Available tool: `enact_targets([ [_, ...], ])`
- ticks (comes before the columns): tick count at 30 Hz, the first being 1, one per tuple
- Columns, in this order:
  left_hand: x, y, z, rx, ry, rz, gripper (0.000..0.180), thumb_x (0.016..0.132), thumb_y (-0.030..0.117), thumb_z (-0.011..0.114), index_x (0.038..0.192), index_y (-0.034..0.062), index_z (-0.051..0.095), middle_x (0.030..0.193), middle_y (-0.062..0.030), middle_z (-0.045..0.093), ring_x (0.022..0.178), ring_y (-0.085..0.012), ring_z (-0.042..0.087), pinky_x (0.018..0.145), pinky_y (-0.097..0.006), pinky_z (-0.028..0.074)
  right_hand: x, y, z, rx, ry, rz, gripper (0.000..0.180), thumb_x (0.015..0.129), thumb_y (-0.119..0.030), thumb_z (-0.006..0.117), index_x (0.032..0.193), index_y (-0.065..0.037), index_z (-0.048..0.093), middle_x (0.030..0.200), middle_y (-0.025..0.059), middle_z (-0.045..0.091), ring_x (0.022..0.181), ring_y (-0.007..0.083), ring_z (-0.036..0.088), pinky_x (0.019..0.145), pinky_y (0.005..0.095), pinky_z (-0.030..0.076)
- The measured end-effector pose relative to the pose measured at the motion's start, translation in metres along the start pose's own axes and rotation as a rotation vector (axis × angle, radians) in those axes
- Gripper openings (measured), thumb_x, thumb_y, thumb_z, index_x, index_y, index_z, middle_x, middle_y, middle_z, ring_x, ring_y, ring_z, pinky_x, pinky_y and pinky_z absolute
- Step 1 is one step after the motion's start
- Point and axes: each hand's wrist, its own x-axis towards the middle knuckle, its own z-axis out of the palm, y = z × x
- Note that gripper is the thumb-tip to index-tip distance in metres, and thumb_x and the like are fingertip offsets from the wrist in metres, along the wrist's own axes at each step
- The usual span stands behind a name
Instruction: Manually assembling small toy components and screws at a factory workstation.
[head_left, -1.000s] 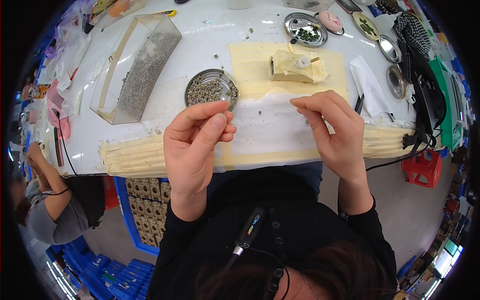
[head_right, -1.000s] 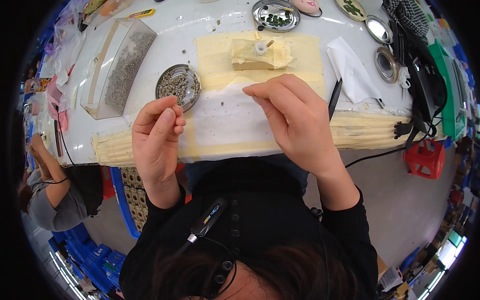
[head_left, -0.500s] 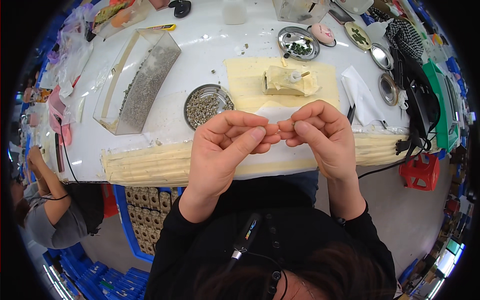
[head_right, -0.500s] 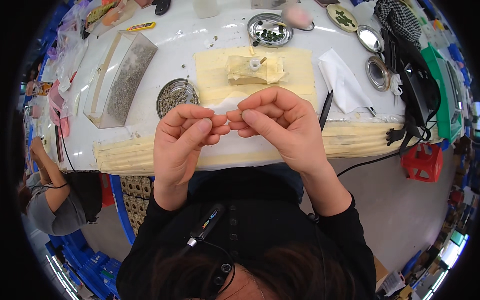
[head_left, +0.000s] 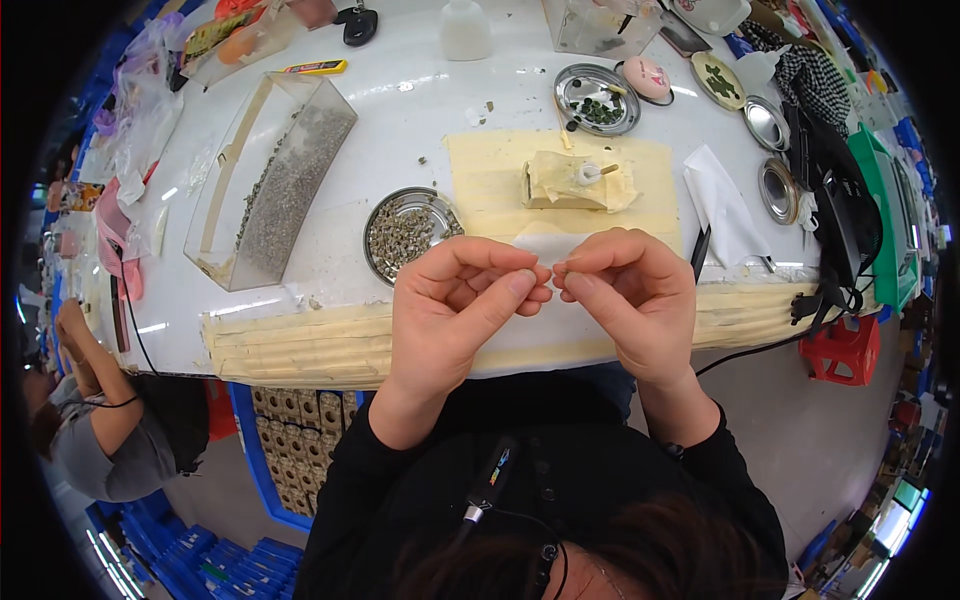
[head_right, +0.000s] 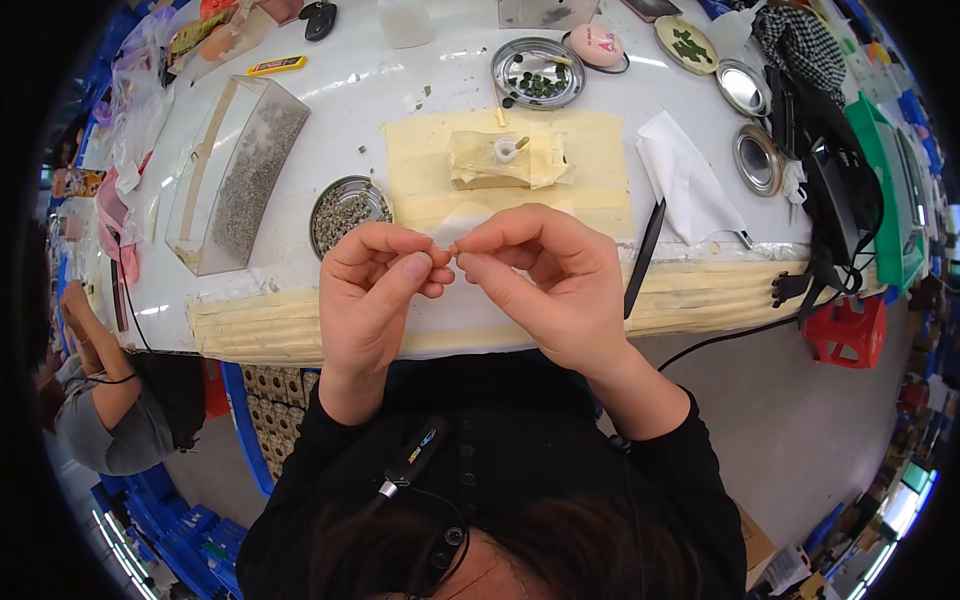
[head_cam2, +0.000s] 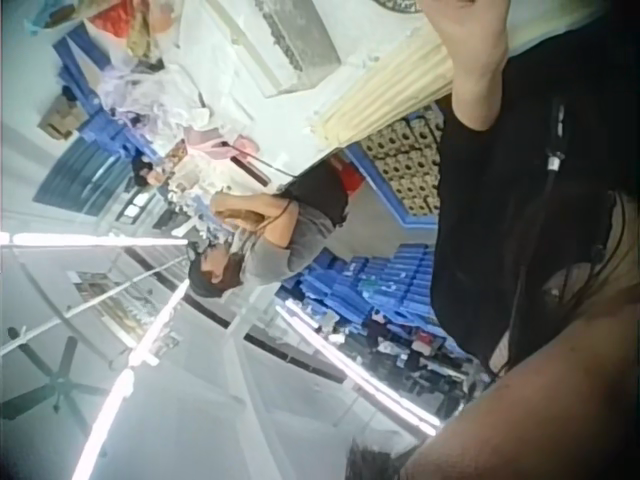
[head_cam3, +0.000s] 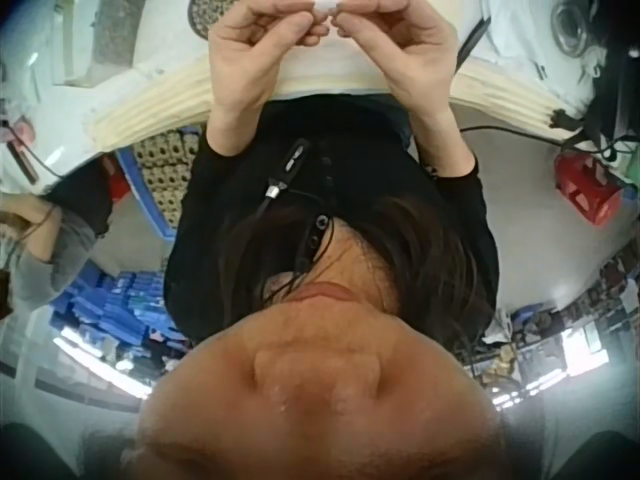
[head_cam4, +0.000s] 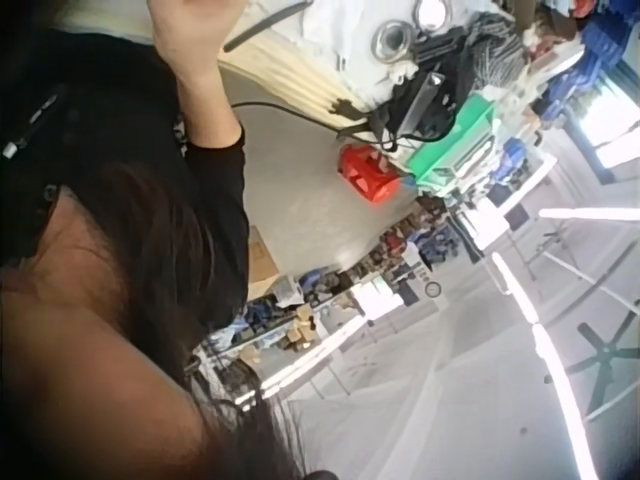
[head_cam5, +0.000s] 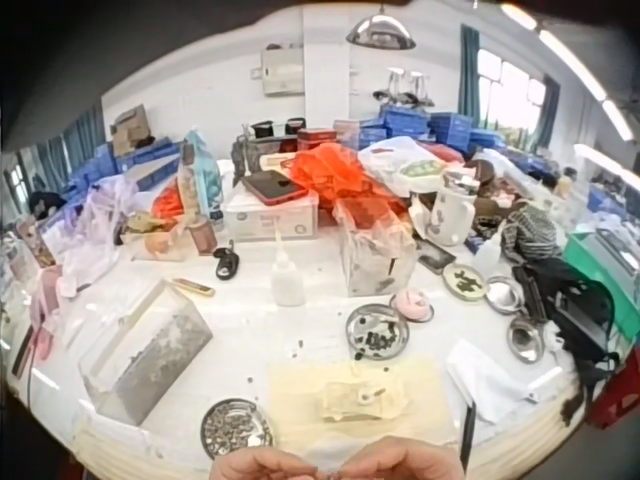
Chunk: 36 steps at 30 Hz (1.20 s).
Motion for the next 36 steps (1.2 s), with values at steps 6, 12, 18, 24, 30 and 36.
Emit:
enact_targets([
  [6,0.000,0.001,0.001,-0.010,0.020,0.001,0.015,0.091,-0.005,0.060,0.106,-0.0064,0.062,0.097,-0.0159,0.070,0.087,-0.0172,0.070,0.078,-0.027,0.058,-0.003,0.002,0.007,-0.145,0.074,-0.109,0.019,0.083,0.011,0.067,0.100,0.004,0.062,0.095,0.0094,0.068,0.089,0.0136,0.067,0.081,0.0266,0.055],
  [12,-0.001,0.000,0.002,-0.050,0.037,0.001,0.014,0.090,-0.006,0.061,0.104,-0.0066,0.062,0.096,-0.0159,0.070,0.086,-0.0167,0.070,0.076,-0.027,0.058,-0.002,0.007,0.009,-0.298,0.097,-0.267,0.021,0.080,0.010,0.071,0.099,0.003,0.063,0.092,0.0102,0.069,0.084,0.0157,0.070,0.076,0.0261,0.056],
  [18,-0.001,-0.002,0.001,-0.040,0.024,0.029,0.014,0.089,-0.006,0.062,0.103,-0.0063,0.063,0.096,-0.0148,0.070,0.085,-0.0155,0.069,0.076,-0.026,0.058,0.002,0.011,0.008,-0.497,0.070,-0.453,0.025,0.076,0.010,0.073,0.098,0.001,0.066,0.086,0.0103,0.071,0.075,0.0180,0.068,0.066,0.0258,0.053],
  [24,-0.001,-0.001,0.002,-0.022,0.031,0.028,0.014,0.089,-0.005,0.062,0.103,-0.0061,0.063,0.096,-0.0139,0.070,0.085,-0.0149,0.069,0.076,-0.025,0.058,0.004,0.013,0.011,-0.526,0.091,-0.493,0.026,0.074,0.011,0.074,0.097,0.000,0.067,0.084,0.0093,0.071,0.071,0.0188,0.067,0.062,0.0260,0.051],
  [30,-0.004,0.000,0.004,0.079,0.058,-0.004,0.015,0.090,-0.002,0.062,0.105,-0.0036,0.061,0.093,-0.0139,0.069,0.081,-0.0165,0.068,0.071,-0.026,0.056,0.003,0.014,0.011,-0.547,0.099,-0.509,0.026,0.073,0.012,0.072,0.096,0.001,0.066,0.083,0.0099,0.071,0.071,0.0185,0.068,0.063,0.0256,0.052],
  [36,-0.003,-0.001,0.002,-0.017,0.033,0.017,0.014,0.089,-0.005,0.063,0.103,-0.0067,0.063,0.096,-0.0140,0.070,0.085,-0.0150,0.069,0.076,-0.026,0.058,0.003,0.014,0.013,-0.553,0.119,-0.517,0.026,0.072,0.013,0.071,0.095,0.001,0.066,0.082,0.0102,0.070,0.070,0.0192,0.068,0.062,0.0262,0.052],
])
